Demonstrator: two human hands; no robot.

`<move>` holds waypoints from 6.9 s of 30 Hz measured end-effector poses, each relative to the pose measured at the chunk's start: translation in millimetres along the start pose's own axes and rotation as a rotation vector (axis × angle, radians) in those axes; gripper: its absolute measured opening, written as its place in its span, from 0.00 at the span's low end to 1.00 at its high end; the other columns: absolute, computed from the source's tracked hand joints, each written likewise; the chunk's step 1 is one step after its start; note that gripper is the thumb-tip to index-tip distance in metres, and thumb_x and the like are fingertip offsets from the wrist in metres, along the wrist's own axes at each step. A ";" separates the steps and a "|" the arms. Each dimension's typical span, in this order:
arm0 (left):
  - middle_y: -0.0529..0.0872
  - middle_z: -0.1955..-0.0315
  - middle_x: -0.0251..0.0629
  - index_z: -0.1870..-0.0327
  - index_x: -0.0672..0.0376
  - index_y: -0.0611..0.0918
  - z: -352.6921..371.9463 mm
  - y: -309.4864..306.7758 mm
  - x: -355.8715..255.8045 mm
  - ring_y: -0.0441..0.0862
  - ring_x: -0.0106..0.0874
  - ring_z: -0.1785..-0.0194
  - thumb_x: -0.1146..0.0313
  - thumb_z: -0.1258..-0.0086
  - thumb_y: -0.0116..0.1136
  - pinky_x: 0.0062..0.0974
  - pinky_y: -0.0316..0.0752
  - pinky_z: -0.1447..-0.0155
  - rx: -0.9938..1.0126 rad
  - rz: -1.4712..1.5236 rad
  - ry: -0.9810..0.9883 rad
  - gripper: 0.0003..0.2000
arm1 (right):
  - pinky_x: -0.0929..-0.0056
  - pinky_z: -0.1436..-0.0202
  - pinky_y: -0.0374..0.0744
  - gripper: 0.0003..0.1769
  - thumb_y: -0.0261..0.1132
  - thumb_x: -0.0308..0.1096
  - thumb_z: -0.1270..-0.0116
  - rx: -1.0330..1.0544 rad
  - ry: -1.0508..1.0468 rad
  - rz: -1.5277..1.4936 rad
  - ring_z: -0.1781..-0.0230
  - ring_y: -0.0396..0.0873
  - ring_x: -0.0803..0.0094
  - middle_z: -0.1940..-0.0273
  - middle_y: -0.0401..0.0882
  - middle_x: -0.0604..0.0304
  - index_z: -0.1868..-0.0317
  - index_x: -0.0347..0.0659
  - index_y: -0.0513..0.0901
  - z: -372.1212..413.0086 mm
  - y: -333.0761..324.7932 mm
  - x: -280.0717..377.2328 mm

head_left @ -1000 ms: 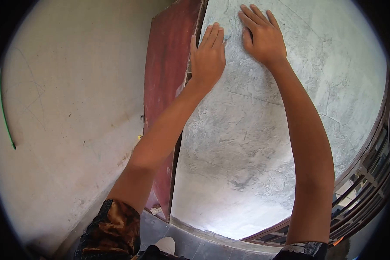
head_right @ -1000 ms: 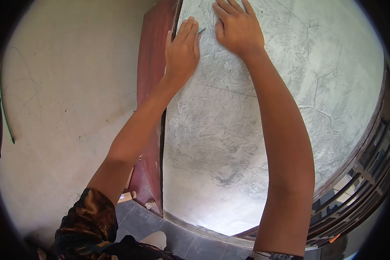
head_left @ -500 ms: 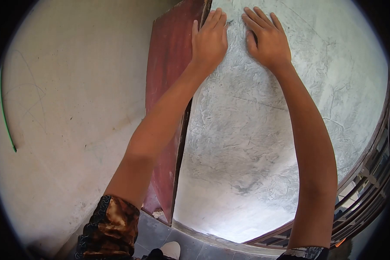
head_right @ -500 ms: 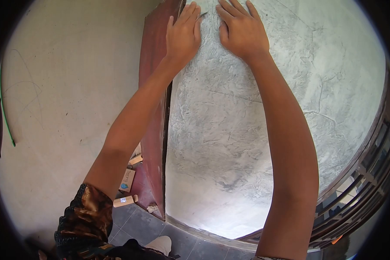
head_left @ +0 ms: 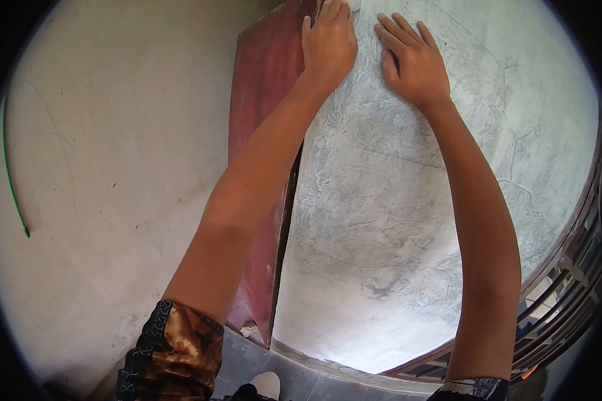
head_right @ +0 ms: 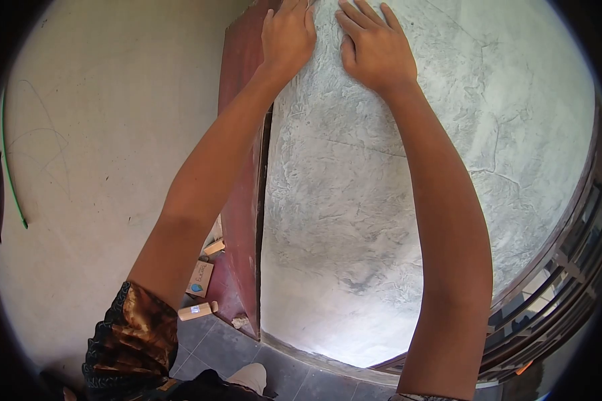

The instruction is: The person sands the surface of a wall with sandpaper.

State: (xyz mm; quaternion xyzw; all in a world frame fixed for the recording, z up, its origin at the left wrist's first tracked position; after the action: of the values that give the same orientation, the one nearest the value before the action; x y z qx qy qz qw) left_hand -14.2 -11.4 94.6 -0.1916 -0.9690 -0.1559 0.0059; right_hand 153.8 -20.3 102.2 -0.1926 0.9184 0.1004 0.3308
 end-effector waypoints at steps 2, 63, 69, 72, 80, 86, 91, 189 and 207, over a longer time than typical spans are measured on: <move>0.80 0.30 0.43 0.35 0.63 0.82 37.6 -10.4 -5.6 0.75 0.42 0.25 0.71 0.22 0.57 0.61 0.70 0.29 0.000 0.007 0.000 0.17 | 0.52 0.15 0.59 0.25 0.59 0.32 0.29 -0.004 -0.005 -0.010 0.21 0.68 0.64 0.26 0.76 0.62 0.32 0.44 0.83 0.1 0.2 -0.7; 0.84 0.35 0.44 0.39 0.63 0.83 54.4 -16.5 -20.5 0.81 0.44 0.32 0.72 0.23 0.57 0.53 0.76 0.34 -0.071 -0.055 0.031 0.15 | 0.53 0.16 0.61 0.24 0.60 0.31 0.29 -0.020 -0.023 -0.003 0.23 0.71 0.64 0.28 0.79 0.61 0.34 0.44 0.84 0.9 1.5 -0.2; 0.81 0.32 0.46 0.37 0.65 0.82 -0.4 3.6 -3.9 0.77 0.40 0.27 0.70 0.23 0.58 0.58 0.72 0.30 0.035 0.032 -0.027 0.17 | 0.53 0.16 0.61 0.23 0.60 0.31 0.29 -0.022 -0.015 -0.021 0.23 0.71 0.64 0.28 0.79 0.61 0.35 0.44 0.85 -0.4 -0.6 0.5; 0.79 0.30 0.55 0.36 0.72 0.80 6.9 4.2 -6.2 0.72 0.52 0.25 0.67 0.15 0.42 0.55 0.67 0.25 -0.015 0.010 -0.018 0.20 | 0.52 0.16 0.61 0.23 0.60 0.31 0.30 -0.033 -0.027 -0.014 0.23 0.71 0.63 0.28 0.79 0.61 0.35 0.44 0.85 0.7 0.3 0.3; 0.81 0.32 0.43 0.38 0.64 0.82 8.4 2.1 -13.0 0.77 0.40 0.27 0.70 0.23 0.58 0.61 0.71 0.30 0.034 0.034 -0.053 0.16 | 0.52 0.15 0.60 0.23 0.60 0.32 0.28 -0.012 -0.022 -0.011 0.22 0.70 0.64 0.28 0.78 0.62 0.34 0.44 0.84 0.4 -0.2 0.4; 0.83 0.34 0.42 0.38 0.63 0.83 61.0 -12.5 -24.3 0.80 0.42 0.31 0.70 0.22 0.56 0.60 0.71 0.30 -0.050 -0.063 0.002 0.16 | 0.52 0.15 0.60 0.23 0.60 0.32 0.28 -0.007 -0.032 -0.014 0.22 0.70 0.65 0.27 0.78 0.62 0.34 0.45 0.84 -0.3 0.4 -1.7; 0.85 0.36 0.41 0.36 0.61 0.83 21.0 -2.4 -11.8 0.81 0.43 0.32 0.70 0.21 0.55 0.60 0.71 0.30 -0.097 -0.054 0.025 0.16 | 0.52 0.15 0.61 0.23 0.59 0.32 0.28 -0.012 -0.023 -0.003 0.22 0.70 0.64 0.28 0.78 0.62 0.34 0.44 0.85 -1.0 0.6 1.9; 0.83 0.35 0.46 0.40 0.66 0.83 4.6 4.6 -8.2 0.76 0.43 0.27 0.71 0.22 0.56 0.63 0.70 0.30 -0.039 -0.035 -0.069 0.15 | 0.52 0.16 0.62 0.24 0.60 0.31 0.30 -0.012 -0.038 -0.036 0.23 0.70 0.63 0.28 0.78 0.60 0.34 0.42 0.84 -0.2 -1.0 3.6; 0.83 0.33 0.45 0.37 0.61 0.83 98.7 -14.2 -37.8 0.78 0.45 0.28 0.70 0.21 0.56 0.65 0.69 0.30 -0.042 -0.055 -0.076 0.16 | 0.52 0.16 0.62 0.23 0.61 0.31 0.30 -0.027 -0.050 -0.032 0.23 0.71 0.64 0.28 0.79 0.61 0.36 0.42 0.85 0.9 0.6 1.9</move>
State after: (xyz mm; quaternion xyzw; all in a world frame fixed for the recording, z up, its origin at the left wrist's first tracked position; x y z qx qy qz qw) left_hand 20.3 -7.8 -6.2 -0.1707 -0.9700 -0.1687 -0.0394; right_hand 152.7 -20.0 100.3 -0.2093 0.9052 0.1122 0.3525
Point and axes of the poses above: each hand's wrist, its own z-axis away from the middle knuckle, its own y-axis out of the palm, x = y × z, the point moved 3 cm from there along -z, towards the middle knuckle
